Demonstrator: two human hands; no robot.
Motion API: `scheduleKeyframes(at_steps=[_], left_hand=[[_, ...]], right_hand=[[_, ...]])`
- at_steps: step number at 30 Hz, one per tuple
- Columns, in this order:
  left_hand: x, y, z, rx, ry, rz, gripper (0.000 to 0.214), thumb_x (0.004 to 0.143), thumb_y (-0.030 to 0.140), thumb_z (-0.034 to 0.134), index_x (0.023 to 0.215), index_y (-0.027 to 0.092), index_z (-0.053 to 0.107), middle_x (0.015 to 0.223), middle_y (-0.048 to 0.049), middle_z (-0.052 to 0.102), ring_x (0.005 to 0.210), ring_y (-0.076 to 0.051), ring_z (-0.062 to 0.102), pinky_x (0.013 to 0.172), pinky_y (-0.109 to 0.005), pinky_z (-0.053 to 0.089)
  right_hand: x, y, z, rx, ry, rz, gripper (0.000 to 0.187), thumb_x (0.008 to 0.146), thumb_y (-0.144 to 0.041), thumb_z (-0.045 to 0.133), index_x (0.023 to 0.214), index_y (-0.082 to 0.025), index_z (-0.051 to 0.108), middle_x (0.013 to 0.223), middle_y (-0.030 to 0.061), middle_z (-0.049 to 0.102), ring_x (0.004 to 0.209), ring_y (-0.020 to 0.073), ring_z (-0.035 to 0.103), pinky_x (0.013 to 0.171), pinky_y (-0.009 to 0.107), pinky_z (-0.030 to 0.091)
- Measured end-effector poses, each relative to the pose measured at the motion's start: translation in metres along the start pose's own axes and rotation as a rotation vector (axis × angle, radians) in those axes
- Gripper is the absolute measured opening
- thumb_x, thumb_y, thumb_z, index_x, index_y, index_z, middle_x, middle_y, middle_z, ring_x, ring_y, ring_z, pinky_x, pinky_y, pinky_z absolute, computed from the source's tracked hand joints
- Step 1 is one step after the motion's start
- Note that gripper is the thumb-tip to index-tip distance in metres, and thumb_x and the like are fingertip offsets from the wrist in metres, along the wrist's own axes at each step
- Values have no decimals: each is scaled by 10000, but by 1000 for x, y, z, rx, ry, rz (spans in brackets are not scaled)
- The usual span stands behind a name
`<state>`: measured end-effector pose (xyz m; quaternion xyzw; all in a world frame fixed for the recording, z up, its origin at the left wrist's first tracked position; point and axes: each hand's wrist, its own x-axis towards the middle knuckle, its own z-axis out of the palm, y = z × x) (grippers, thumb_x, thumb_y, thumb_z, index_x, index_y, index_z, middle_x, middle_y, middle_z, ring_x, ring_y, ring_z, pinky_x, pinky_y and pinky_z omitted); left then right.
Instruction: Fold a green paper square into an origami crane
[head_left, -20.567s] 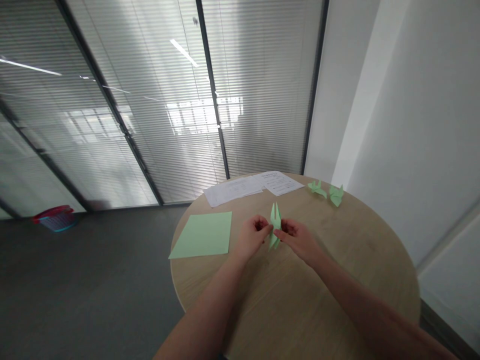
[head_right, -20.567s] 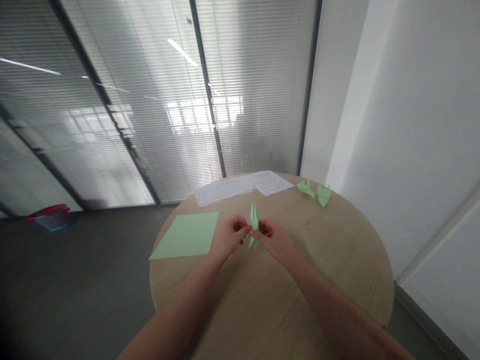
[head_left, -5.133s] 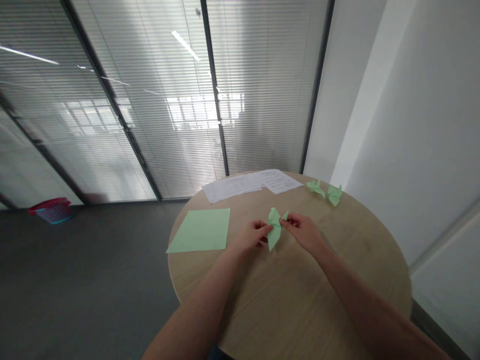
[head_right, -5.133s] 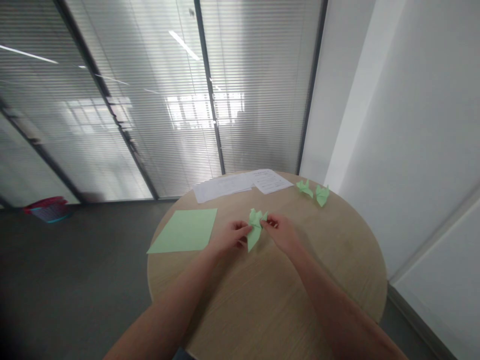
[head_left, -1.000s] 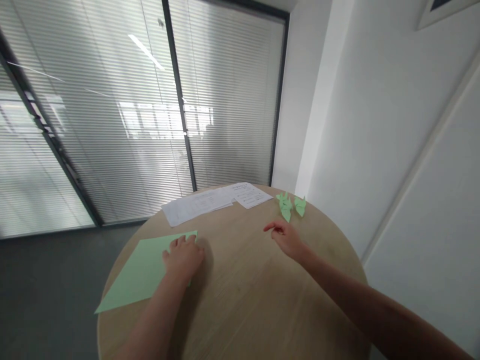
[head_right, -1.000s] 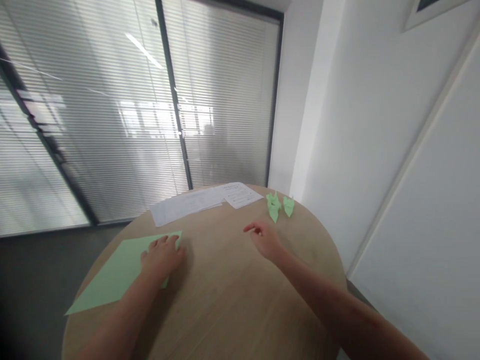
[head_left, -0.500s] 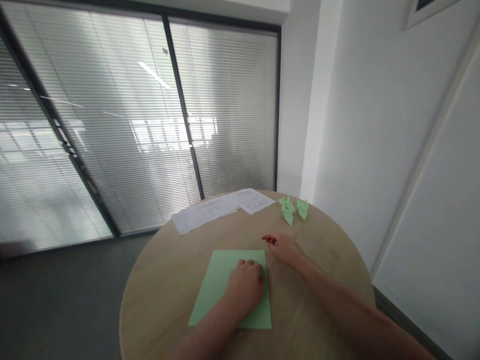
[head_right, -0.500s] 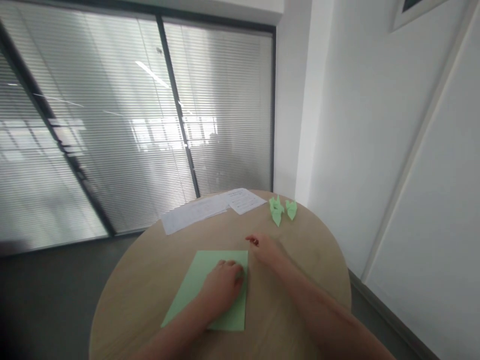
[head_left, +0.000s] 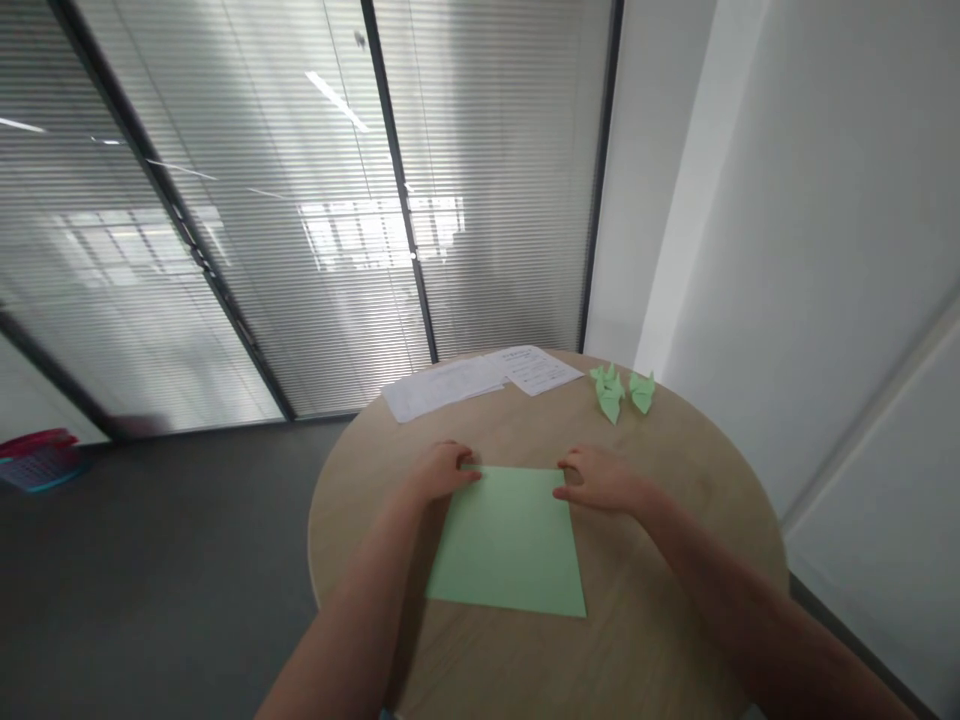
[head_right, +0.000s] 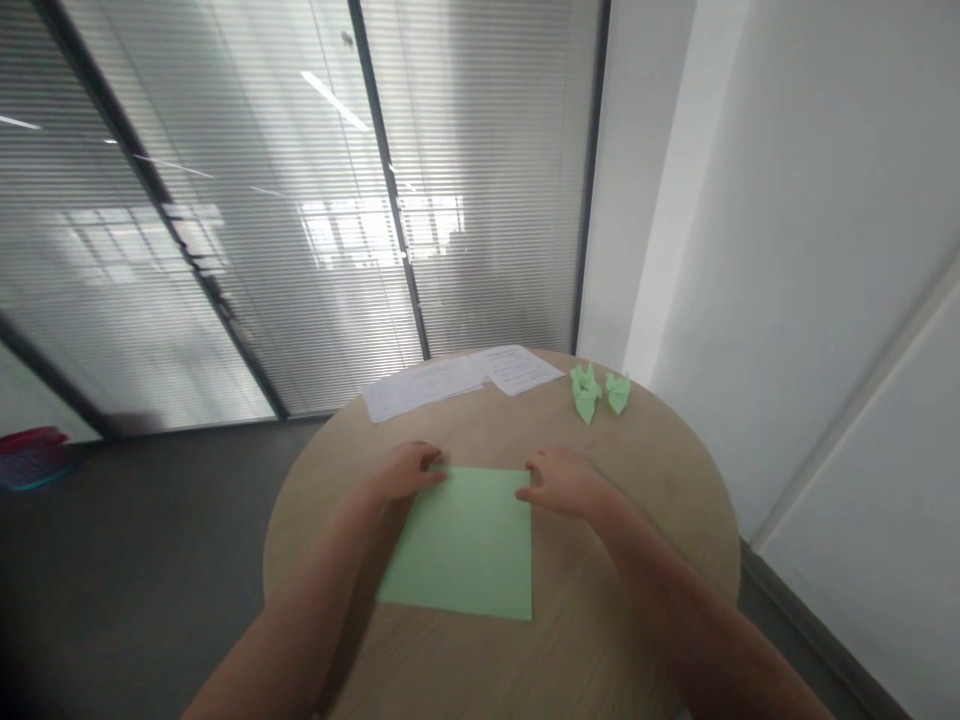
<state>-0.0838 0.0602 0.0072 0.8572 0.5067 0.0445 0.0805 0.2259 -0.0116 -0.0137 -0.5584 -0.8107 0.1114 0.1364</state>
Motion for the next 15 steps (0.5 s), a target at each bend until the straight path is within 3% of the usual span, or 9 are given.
scheduleKeyframes(at_steps=[3, 15], left_hand=[[0, -1, 5, 3, -8, -7, 390, 754, 381, 772, 1094, 191, 755, 1171, -113, 711, 1134, -295, 637, 998, -358, 477], [1, 1, 13, -54, 39, -88, 362, 718, 327, 778, 1040, 167, 736, 1139, -133, 698, 1101, -315, 642, 931, -374, 503]], right_hand=[[0, 0, 4, -25, 11, 36, 457, 801, -451, 759, 1142, -148, 720, 1210, 190, 693, 1153, 354, 623, 996, 433, 441], [13, 3, 21, 108, 153, 108, 190, 830, -293, 713, 969, -171, 672, 1058, 129, 726, 981, 269, 654, 875, 369, 457]])
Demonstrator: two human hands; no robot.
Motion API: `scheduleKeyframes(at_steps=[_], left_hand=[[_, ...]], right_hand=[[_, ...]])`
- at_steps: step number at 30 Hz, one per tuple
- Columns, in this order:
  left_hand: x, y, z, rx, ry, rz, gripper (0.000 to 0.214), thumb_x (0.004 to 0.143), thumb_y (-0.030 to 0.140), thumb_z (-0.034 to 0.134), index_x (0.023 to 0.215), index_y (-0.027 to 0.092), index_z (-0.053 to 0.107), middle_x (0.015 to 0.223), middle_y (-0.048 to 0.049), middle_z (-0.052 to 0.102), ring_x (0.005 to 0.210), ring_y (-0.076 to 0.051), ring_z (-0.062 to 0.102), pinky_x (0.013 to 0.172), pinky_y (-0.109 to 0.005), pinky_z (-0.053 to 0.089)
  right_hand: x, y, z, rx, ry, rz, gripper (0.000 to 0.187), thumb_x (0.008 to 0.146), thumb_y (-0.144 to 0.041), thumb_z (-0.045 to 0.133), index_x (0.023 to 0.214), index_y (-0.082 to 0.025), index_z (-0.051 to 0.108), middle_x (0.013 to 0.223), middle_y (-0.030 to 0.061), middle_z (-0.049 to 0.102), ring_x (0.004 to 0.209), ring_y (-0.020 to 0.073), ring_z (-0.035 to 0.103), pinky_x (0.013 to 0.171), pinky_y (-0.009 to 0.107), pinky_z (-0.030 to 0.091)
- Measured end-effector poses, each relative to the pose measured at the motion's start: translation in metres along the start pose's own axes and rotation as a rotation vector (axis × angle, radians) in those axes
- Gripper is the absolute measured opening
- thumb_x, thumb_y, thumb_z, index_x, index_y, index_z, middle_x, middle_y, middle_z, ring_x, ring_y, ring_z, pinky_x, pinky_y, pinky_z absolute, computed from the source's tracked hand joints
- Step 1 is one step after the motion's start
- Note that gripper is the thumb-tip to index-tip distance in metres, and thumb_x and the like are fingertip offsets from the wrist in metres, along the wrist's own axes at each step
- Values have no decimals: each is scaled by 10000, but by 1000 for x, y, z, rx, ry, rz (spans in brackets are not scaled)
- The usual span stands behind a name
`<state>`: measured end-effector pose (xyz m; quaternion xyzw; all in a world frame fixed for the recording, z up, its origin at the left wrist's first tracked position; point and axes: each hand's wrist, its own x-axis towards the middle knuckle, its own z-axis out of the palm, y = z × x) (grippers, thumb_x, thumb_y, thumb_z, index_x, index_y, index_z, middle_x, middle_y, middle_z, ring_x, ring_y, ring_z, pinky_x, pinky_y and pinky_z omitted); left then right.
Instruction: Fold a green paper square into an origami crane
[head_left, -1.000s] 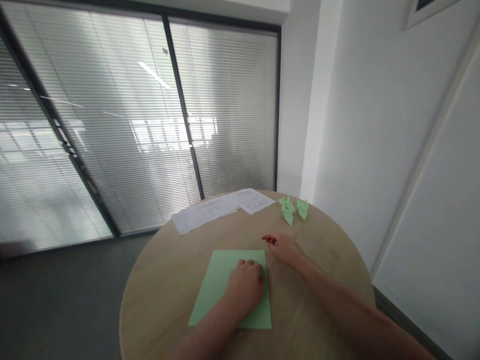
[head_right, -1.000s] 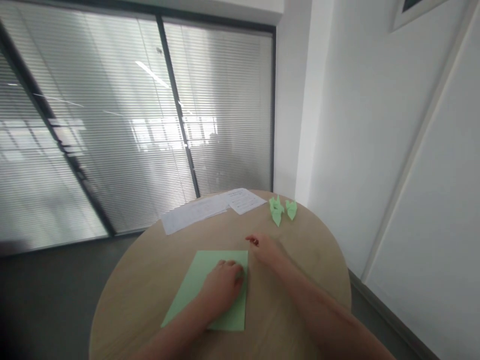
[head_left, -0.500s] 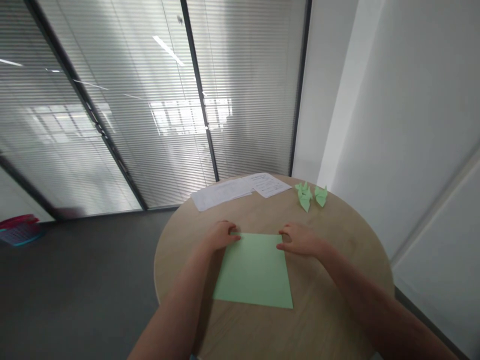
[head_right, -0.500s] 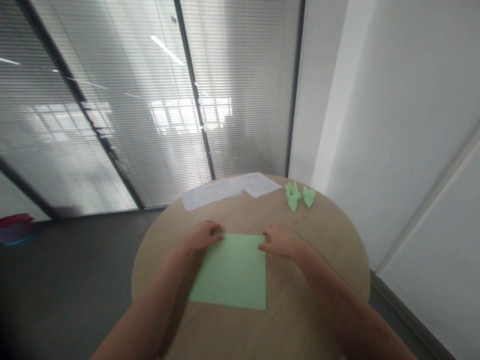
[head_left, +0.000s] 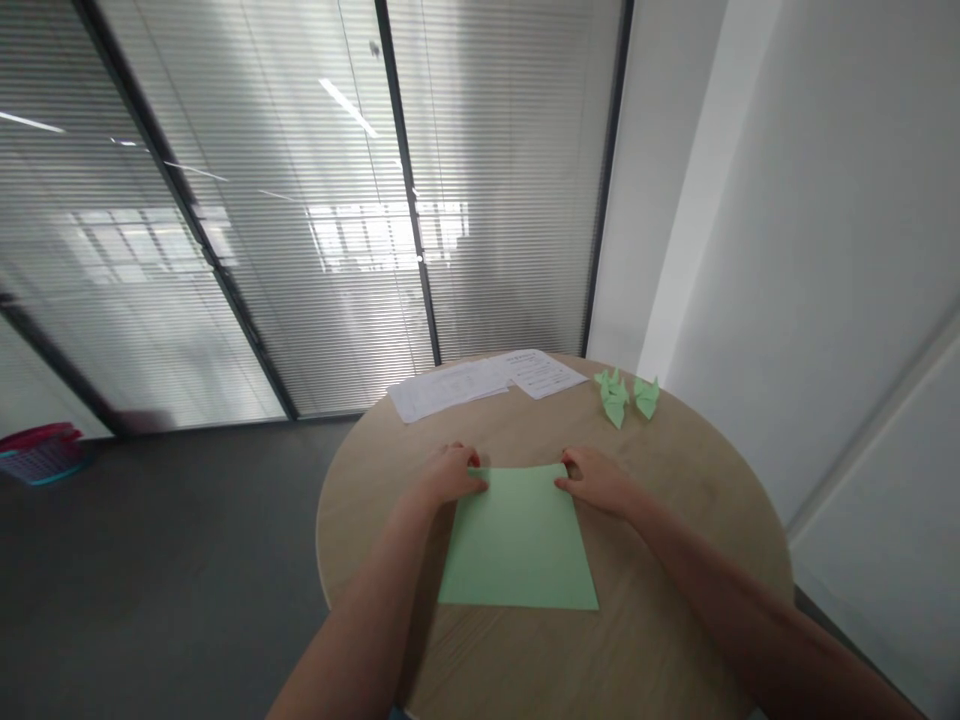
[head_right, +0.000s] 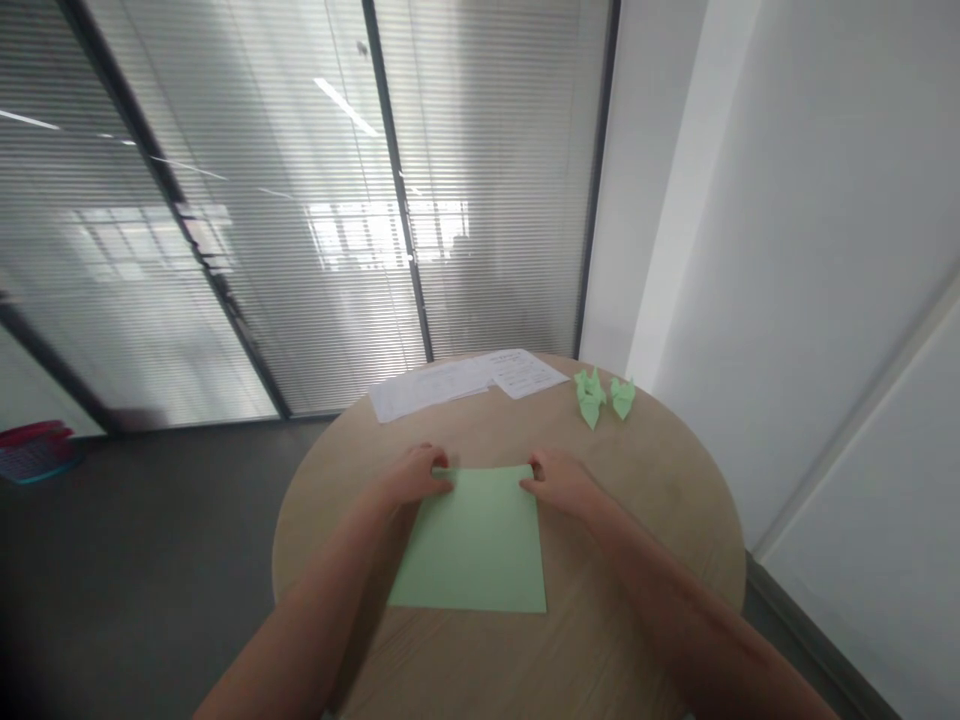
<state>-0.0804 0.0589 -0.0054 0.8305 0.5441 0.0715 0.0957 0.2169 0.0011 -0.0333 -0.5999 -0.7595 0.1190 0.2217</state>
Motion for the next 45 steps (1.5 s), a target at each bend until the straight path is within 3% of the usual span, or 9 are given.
scheduleKeyframes(at_steps=[9, 15, 21, 28, 32, 34, 36, 40, 45], left_hand=[[1, 6, 0, -225, 98, 41, 448, 727, 105, 674, 1168, 180, 686, 1021, -59, 754, 908, -210, 708, 767, -279, 518], [-6, 21, -15, -311, 270, 116, 171, 796, 85, 593, 854, 190, 714, 897, -34, 746, 867, -194, 688, 785, -285, 510], [-13, 30, -20, -304, 332, 221, 197, 767, 34, 585, 832, 188, 690, 903, -35, 708, 859, -181, 659, 781, -280, 506], [-22, 35, -31, -248, 244, 314, 185, 757, 34, 637, 825, 200, 683, 923, -26, 696, 898, -191, 651, 852, -304, 517], [-57, 40, -35, -95, 190, 384, 275, 808, 53, 654, 1019, 222, 708, 1160, -51, 699, 1112, -228, 625, 1025, -368, 482], [-89, 48, -28, 1, 297, 360, 313, 864, 71, 629, 1136, 213, 690, 1297, -92, 655, 1195, -265, 591, 1048, -422, 477], [-123, 62, -13, 54, 392, 339, 241, 938, 102, 562, 1100, 214, 700, 1166, -100, 696, 1082, -268, 624, 974, -447, 514], [-167, 100, 21, 12, 188, 537, 257, 970, 241, 597, 1217, 216, 662, 1175, -94, 702, 1070, -276, 642, 941, -439, 549], [-164, 109, 34, -64, 69, 518, 317, 953, 359, 651, 1242, 230, 663, 1252, -101, 679, 1187, -293, 613, 1088, -486, 471]], right_hand=[[9, 16, 7, 282, 157, -12, 51, 876, -269, 614, 901, -227, 629, 1159, 98, 745, 1085, 260, 692, 967, 411, 503], [10, 20, -5, 366, 248, -120, 116, 852, -273, 623, 961, -239, 602, 1221, 89, 720, 1155, 240, 671, 1024, 426, 496], [-3, -2, -20, 273, 182, -212, 76, 820, -203, 643, 891, -231, 645, 1028, 60, 751, 997, 233, 691, 936, 379, 506], [-10, -15, -34, 130, 122, -211, 238, 740, -54, 557, 852, -227, 674, 988, 65, 754, 966, 242, 668, 902, 358, 487], [-15, -14, -39, 92, 101, -283, 275, 741, -30, 545, 874, -237, 668, 1074, 64, 746, 1054, 245, 655, 977, 369, 467], [-18, -15, -39, 46, 85, -348, 291, 750, -26, 536, 896, -238, 671, 1118, 72, 738, 1093, 251, 648, 1004, 376, 459], [-20, -17, -38, 0, 55, -378, 307, 749, -27, 537, 917, -240, 680, 1141, 75, 732, 1114, 261, 644, 1015, 384, 457], [-20, -19, -36, -34, -1, -326, 318, 742, -33, 558, 932, -248, 693, 1121, 69, 734, 1120, 271, 644, 1021, 385, 460], [-31, -7, -40, -19, 9, -327, 329, 711, -25, 557, 915, -254, 679, 1129, 68, 738, 1112, 273, 649, 1025, 401, 467]])
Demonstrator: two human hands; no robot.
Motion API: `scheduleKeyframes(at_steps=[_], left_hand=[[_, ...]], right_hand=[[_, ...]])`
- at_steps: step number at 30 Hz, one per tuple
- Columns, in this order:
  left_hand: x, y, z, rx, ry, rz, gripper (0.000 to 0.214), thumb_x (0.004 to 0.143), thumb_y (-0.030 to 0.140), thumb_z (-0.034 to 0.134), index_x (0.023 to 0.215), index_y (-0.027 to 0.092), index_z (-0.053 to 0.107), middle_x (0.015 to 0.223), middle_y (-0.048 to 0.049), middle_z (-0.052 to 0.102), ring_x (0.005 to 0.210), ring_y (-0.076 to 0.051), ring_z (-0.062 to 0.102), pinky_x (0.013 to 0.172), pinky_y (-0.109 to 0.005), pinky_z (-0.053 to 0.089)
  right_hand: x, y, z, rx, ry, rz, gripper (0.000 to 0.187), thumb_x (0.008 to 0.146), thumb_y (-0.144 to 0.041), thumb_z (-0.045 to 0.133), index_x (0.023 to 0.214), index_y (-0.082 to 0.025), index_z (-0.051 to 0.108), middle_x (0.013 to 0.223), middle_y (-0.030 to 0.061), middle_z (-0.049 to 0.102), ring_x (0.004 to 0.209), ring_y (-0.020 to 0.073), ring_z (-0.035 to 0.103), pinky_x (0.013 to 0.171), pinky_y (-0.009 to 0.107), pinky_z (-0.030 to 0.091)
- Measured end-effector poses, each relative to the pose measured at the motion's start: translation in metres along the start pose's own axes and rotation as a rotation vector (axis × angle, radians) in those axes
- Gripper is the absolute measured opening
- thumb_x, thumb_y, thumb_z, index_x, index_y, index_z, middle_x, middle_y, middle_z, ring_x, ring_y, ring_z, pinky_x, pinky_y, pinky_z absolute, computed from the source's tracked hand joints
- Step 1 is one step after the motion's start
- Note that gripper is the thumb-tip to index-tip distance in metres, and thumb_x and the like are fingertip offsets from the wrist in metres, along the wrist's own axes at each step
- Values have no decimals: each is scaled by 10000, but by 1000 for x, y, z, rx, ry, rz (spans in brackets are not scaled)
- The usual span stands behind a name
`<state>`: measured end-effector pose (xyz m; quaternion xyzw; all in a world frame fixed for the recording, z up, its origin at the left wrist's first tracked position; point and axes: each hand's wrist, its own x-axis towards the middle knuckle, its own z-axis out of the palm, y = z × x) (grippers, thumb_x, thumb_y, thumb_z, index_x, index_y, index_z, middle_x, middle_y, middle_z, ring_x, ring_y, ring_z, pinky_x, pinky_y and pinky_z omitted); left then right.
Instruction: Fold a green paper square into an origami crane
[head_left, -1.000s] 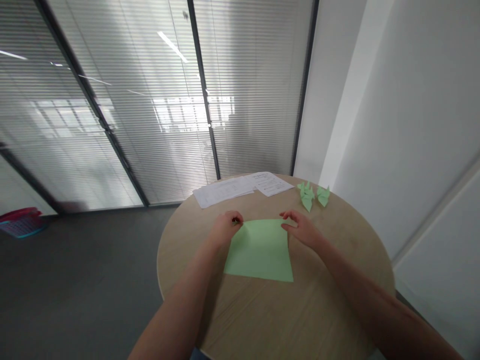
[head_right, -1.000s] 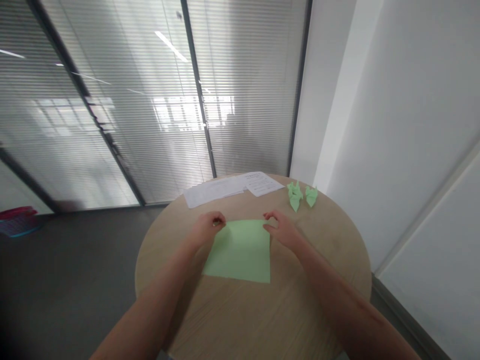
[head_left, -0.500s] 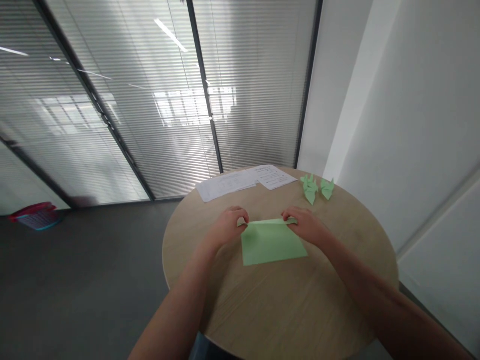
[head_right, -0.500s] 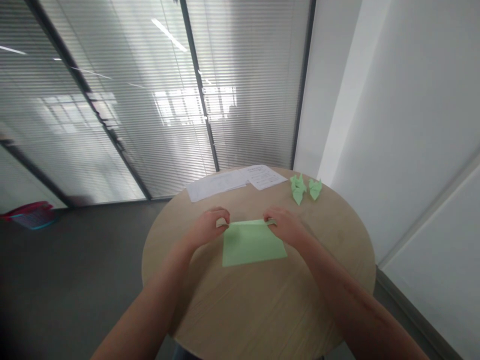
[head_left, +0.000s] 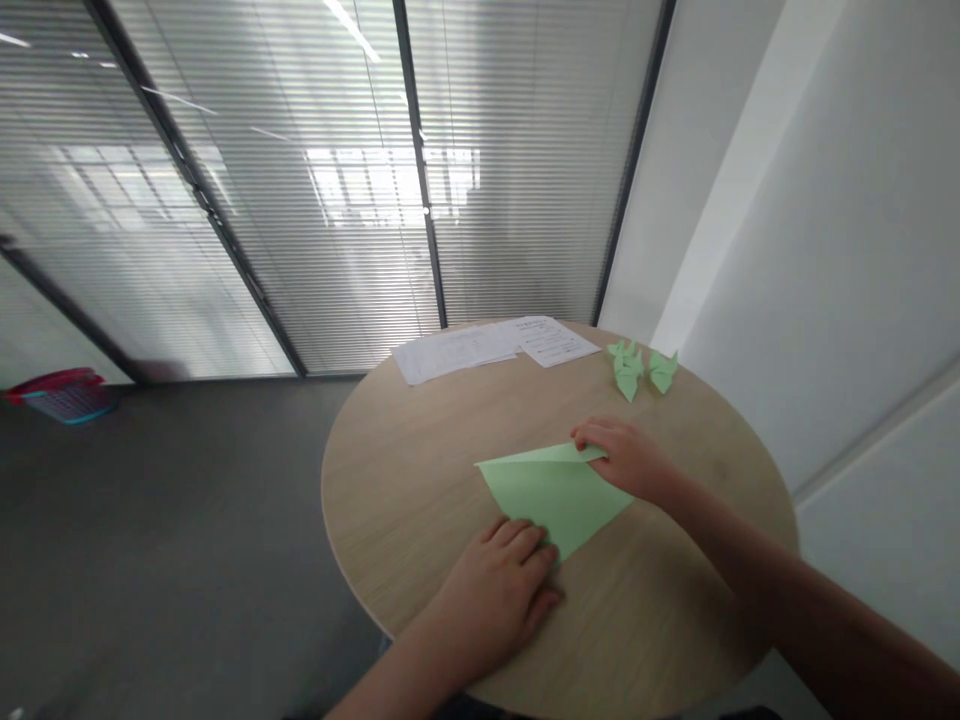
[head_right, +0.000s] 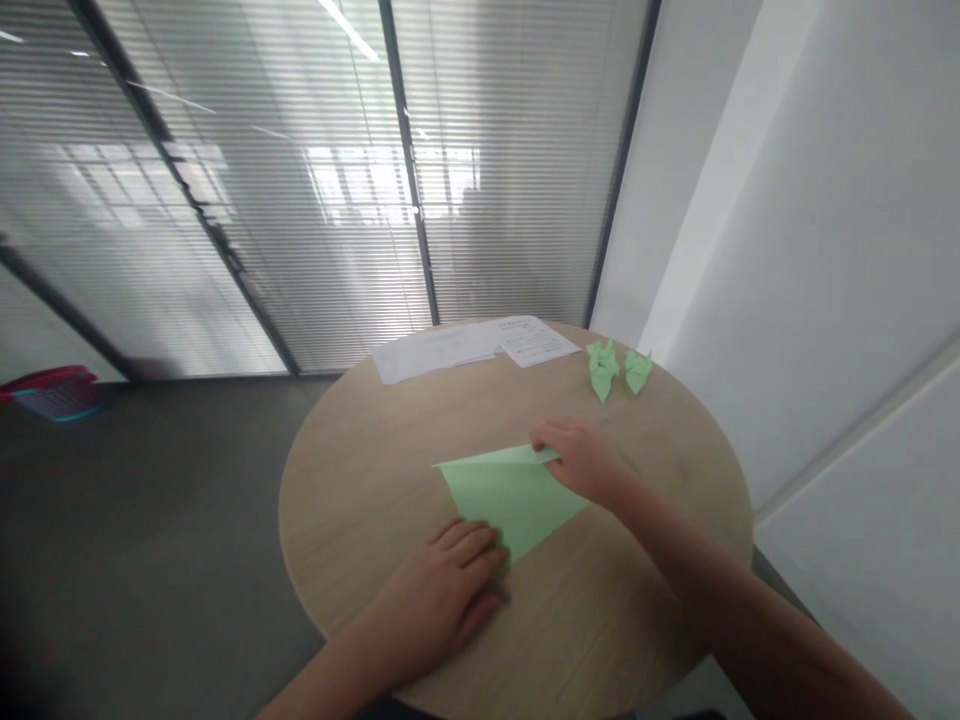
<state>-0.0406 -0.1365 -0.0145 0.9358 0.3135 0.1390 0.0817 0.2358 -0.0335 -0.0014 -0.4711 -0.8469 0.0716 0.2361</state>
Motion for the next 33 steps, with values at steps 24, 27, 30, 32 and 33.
scheduleKeyframes(at_steps=[24, 27, 30, 32, 33], left_hand=[[-26, -29, 7, 110, 398, -450, 492, 877, 191, 650, 1349, 206, 514, 1323, -135, 586, 1223, -312, 563, 1044, -508, 500], [-26, -29, 8, 168, 378, -369, 589, 895, 131, 607, 1453, 273, 480, 1474, -139, 501, 1302, -328, 514, 1073, -543, 479], [-24, -30, 7, 200, 277, -263, 429, 915, 80, 580, 1291, 271, 659, 1470, -117, 537, 1342, -334, 491, 1095, -542, 471], [-22, -31, 6, 187, 213, -235, 328, 926, 83, 592, 1177, 242, 729, 1413, -110, 601, 1334, -332, 504, 1099, -531, 475], [-22, -31, 6, 172, 182, -234, 307, 933, 89, 595, 1158, 237, 741, 1391, -104, 626, 1326, -329, 515, 1098, -530, 477]], right_hand=[[-55, -11, 6, 165, -204, -87, 145, 785, -123, 687, 860, -247, 698, 1422, 100, 618, 1307, 304, 575, 1098, 487, 432], [-56, -12, 5, 155, -219, -82, 87, 816, -181, 717, 871, -249, 709, 1428, 101, 615, 1302, 305, 576, 1098, 486, 431], [-57, -12, 2, 155, -237, -83, 78, 822, -277, 767, 876, -248, 717, 1432, 106, 613, 1310, 313, 567, 1103, 485, 425], [-58, -11, -2, 173, -259, -80, 171, 793, -350, 812, 898, -248, 724, 1426, 108, 618, 1313, 322, 561, 1107, 485, 422], [-57, -11, -4, 190, -267, -77, 207, 783, -377, 822, 915, -249, 727, 1415, 107, 625, 1308, 322, 563, 1107, 482, 424]])
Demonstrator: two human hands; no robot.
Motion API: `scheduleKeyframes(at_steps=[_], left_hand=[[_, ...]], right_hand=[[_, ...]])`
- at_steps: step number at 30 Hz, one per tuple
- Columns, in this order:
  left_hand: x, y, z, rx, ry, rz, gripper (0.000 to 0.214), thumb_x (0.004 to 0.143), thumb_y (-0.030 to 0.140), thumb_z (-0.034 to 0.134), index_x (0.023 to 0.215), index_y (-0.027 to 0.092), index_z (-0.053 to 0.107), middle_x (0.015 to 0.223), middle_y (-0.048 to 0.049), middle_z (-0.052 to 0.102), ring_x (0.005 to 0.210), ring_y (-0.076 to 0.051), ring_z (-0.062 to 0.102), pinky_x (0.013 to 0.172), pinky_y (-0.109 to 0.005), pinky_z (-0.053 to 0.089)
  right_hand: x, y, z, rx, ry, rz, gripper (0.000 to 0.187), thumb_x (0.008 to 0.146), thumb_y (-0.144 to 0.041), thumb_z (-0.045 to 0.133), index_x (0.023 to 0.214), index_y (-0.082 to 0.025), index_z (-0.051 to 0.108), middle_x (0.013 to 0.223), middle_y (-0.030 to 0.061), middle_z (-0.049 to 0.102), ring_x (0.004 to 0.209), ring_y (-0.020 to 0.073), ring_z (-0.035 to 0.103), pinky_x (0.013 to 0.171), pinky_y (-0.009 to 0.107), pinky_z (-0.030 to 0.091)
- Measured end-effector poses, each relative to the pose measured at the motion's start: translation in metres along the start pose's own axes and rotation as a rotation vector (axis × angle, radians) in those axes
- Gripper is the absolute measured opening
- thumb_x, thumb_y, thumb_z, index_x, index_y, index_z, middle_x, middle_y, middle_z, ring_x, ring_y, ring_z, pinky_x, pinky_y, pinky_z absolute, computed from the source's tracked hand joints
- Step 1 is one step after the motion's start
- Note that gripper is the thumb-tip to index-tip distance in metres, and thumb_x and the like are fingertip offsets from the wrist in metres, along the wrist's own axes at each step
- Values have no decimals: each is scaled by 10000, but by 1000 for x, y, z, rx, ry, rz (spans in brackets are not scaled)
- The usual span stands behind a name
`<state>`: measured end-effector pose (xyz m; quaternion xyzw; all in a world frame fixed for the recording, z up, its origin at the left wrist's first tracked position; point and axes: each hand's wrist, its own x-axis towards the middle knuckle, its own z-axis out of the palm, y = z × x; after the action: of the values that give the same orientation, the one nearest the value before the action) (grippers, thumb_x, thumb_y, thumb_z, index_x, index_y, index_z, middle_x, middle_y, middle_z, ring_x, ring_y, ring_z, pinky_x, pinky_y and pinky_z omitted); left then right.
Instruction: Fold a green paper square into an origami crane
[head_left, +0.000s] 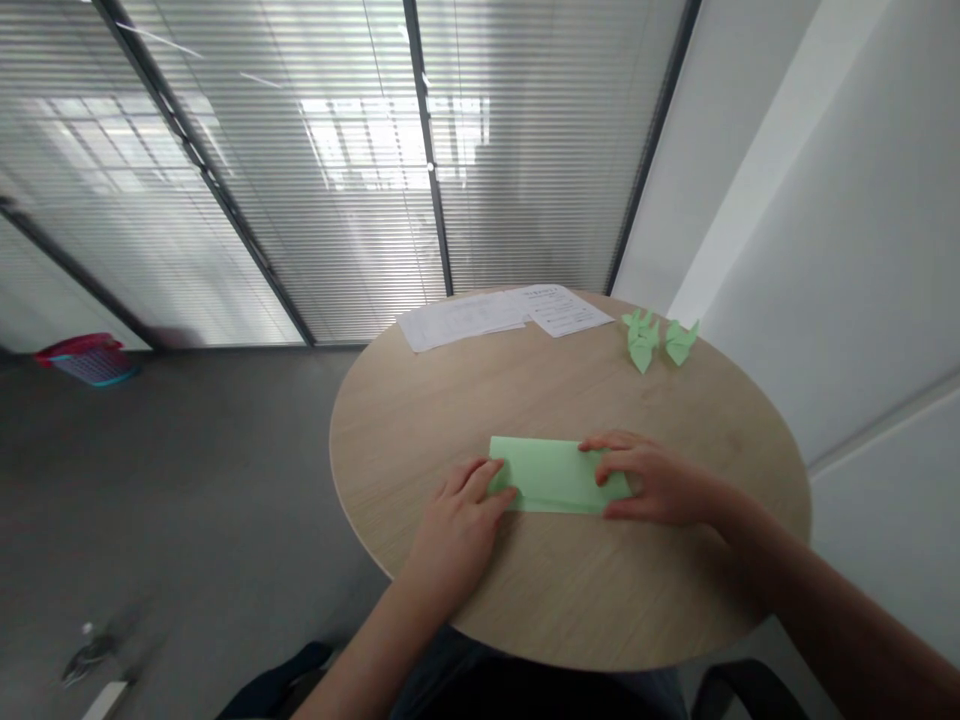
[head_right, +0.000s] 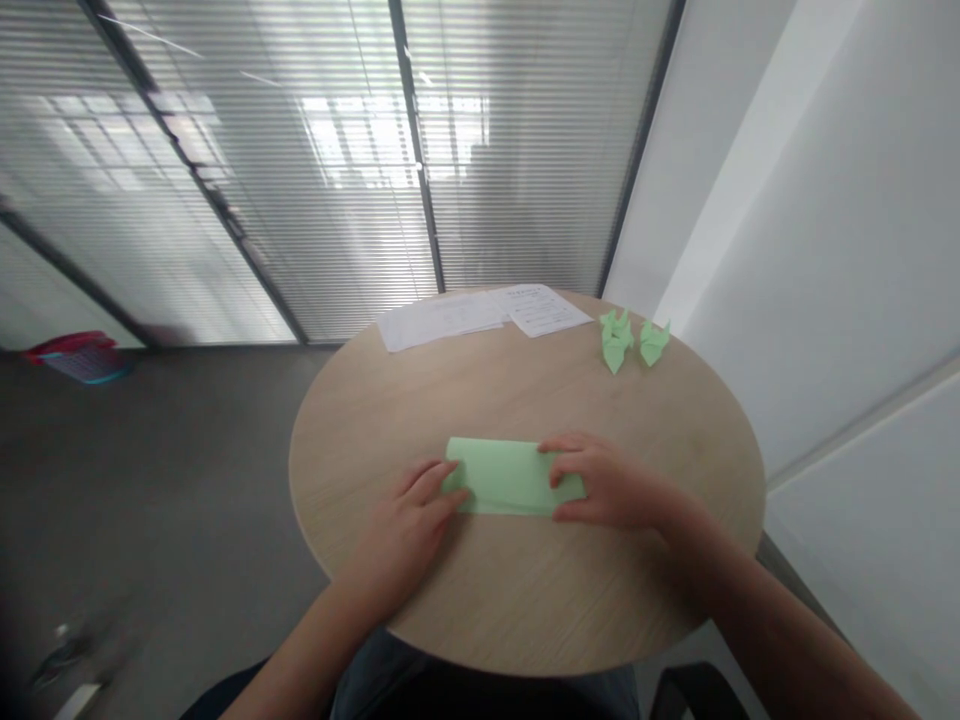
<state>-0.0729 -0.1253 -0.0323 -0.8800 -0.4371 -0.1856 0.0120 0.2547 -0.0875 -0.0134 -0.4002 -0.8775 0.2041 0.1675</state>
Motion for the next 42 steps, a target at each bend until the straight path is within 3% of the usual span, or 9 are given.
scheduleKeyframes(at_steps=[6, 11, 15, 22, 26, 31, 35, 42], left_hand=[[4, 3, -5, -80, -125, -10, 310, 980, 118, 563, 1204, 244, 735, 1290, -65, 716, 1250, -291, 594, 1059, -501, 506], [5, 4, -8, -111, -121, 0, 310, 980, 105, 555, 1197, 235, 735, 1246, -50, 740, 1212, -275, 620, 1049, -479, 513], [5, 2, -7, -138, -93, 7, 313, 967, 73, 547, 1158, 230, 738, 1191, -48, 753, 1156, -260, 643, 1013, -463, 533], [4, 9, -12, -107, 28, -161, 294, 898, 58, 616, 1165, 173, 662, 1156, -84, 700, 1073, -266, 633, 951, -472, 557], [-2, 14, -17, -42, 7, -239, 205, 876, 115, 687, 1077, 144, 667, 1064, -98, 697, 1027, -302, 628, 897, -507, 570], [-22, 23, -22, -29, -8, -138, 119, 968, 180, 587, 1020, 174, 695, 1083, -91, 716, 966, -275, 646, 862, -491, 584], [-34, 44, -20, -22, 7, -96, 217, 988, 233, 569, 1163, 167, 680, 1129, -99, 724, 976, -276, 661, 850, -475, 597], [-44, 69, -10, -60, -72, 75, 579, 1026, 491, 478, 1434, 85, 534, 1477, -161, 578, 1348, -324, 547, 1129, -478, 468]], right_hand=[[20, -9, -11, -10, 28, -37, 221, 890, -372, 710, 1081, -266, 739, 1293, 80, 695, 1207, 276, 632, 1075, 425, 452], [59, -25, -8, -11, -55, -112, 455, 938, -338, 658, 1387, -265, 631, 1309, 76, 691, 1190, 270, 637, 1059, 402, 460], [79, -26, 6, -46, -85, -143, 517, 933, -357, 669, 1436, -263, 594, 1374, 89, 664, 1252, 282, 604, 1099, 437, 428], [71, -21, 18, -124, -92, -226, 521, 943, -357, 661, 1440, -225, 577, 1379, 114, 655, 1251, 286, 600, 1099, 469, 437], [66, -23, 18, -158, -96, -230, 519, 944, -345, 654, 1449, -263, 567, 1399, 102, 639, 1244, 286, 603, 1089, 478, 451], [62, -21, 21, -211, -77, -222, 492, 945, -315, 645, 1430, -259, 592, 1410, 110, 637, 1254, 297, 603, 1086, 495, 458], [61, -19, 22, -193, -51, -229, 477, 937, -299, 649, 1412, -276, 610, 1406, 101, 645, 1252, 295, 611, 1079, 497, 469], [58, -17, 23, -218, -53, -217, 491, 919, -279, 663, 1408, -267, 616, 1423, 109, 639, 1261, 311, 612, 1082, 519, 469]])
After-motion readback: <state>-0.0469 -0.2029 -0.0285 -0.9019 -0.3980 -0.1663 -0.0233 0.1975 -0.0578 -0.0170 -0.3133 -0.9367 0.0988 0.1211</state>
